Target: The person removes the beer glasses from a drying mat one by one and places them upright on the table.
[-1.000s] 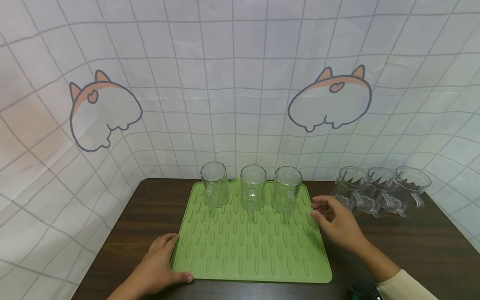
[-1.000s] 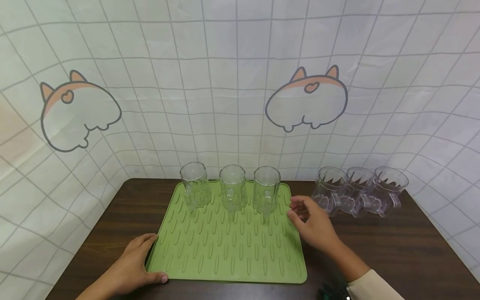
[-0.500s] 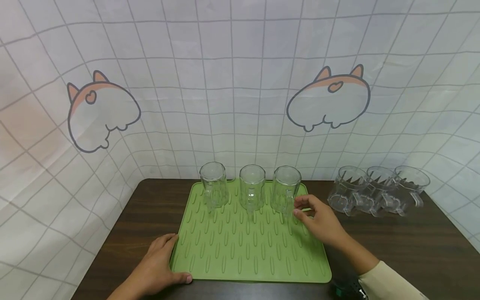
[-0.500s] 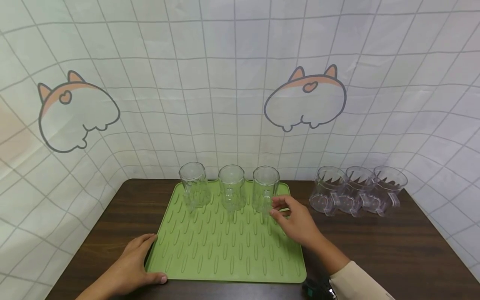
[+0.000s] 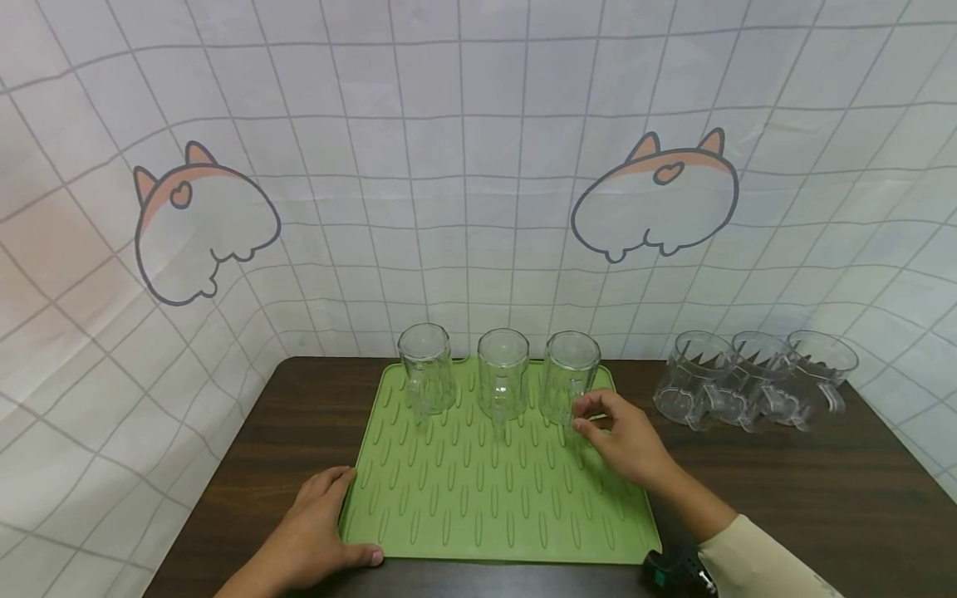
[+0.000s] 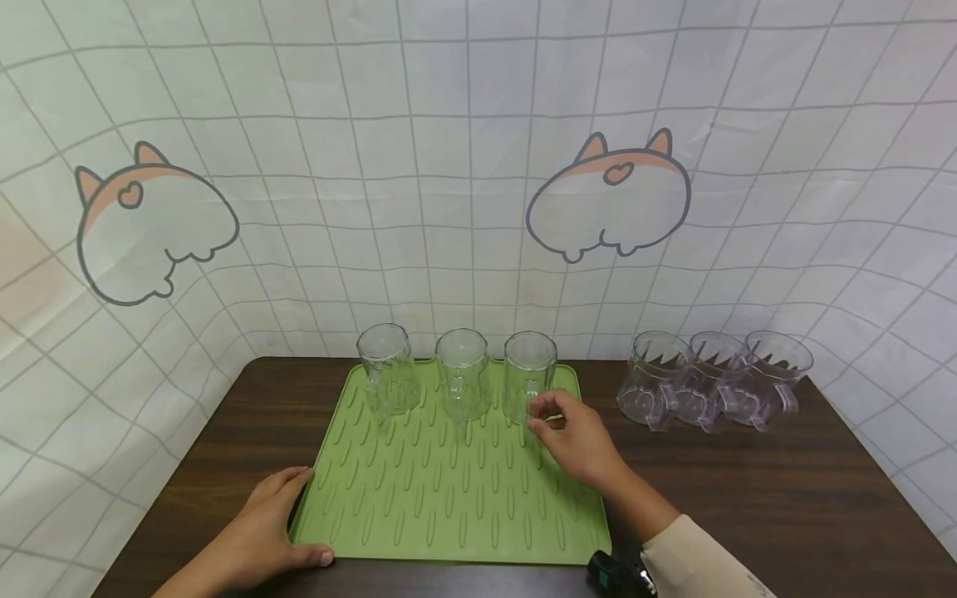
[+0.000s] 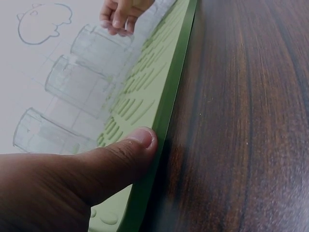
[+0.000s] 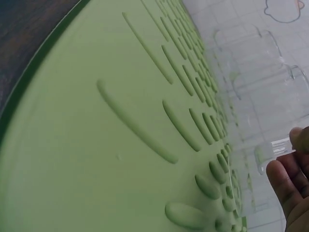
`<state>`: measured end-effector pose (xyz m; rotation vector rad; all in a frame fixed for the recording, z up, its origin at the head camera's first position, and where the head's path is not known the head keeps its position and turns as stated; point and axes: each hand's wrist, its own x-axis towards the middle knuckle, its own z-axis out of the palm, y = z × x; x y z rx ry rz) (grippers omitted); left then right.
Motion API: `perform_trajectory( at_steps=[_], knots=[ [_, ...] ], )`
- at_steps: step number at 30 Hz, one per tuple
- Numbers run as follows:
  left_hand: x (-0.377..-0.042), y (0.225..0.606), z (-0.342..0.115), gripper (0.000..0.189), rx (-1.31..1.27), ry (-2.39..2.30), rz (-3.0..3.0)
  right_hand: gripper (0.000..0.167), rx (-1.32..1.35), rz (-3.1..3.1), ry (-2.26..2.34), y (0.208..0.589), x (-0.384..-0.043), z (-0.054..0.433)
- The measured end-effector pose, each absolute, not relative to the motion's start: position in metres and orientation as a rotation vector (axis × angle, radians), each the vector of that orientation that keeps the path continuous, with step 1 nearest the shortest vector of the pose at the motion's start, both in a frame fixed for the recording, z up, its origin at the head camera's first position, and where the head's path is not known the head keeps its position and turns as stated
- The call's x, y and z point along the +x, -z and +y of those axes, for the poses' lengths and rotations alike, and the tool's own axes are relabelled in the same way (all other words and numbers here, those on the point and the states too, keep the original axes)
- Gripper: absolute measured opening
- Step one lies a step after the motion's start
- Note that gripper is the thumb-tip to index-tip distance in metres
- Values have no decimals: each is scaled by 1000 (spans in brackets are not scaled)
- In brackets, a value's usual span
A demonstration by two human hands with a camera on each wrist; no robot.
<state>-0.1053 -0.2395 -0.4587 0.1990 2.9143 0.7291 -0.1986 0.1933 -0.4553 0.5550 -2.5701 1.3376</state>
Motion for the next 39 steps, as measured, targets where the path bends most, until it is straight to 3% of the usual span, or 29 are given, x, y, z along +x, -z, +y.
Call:
perform_trajectory(
  at_steps=[21, 39],
  knots=[
    [-106, 456, -237, 125, 207, -730, 2922, 19, 624, -2515, -1320, 448, -182, 196],
    [-104, 453, -234, 119, 230, -749, 2938, 28, 798, -2447, -1217, 443, -153, 208]
  ],
)
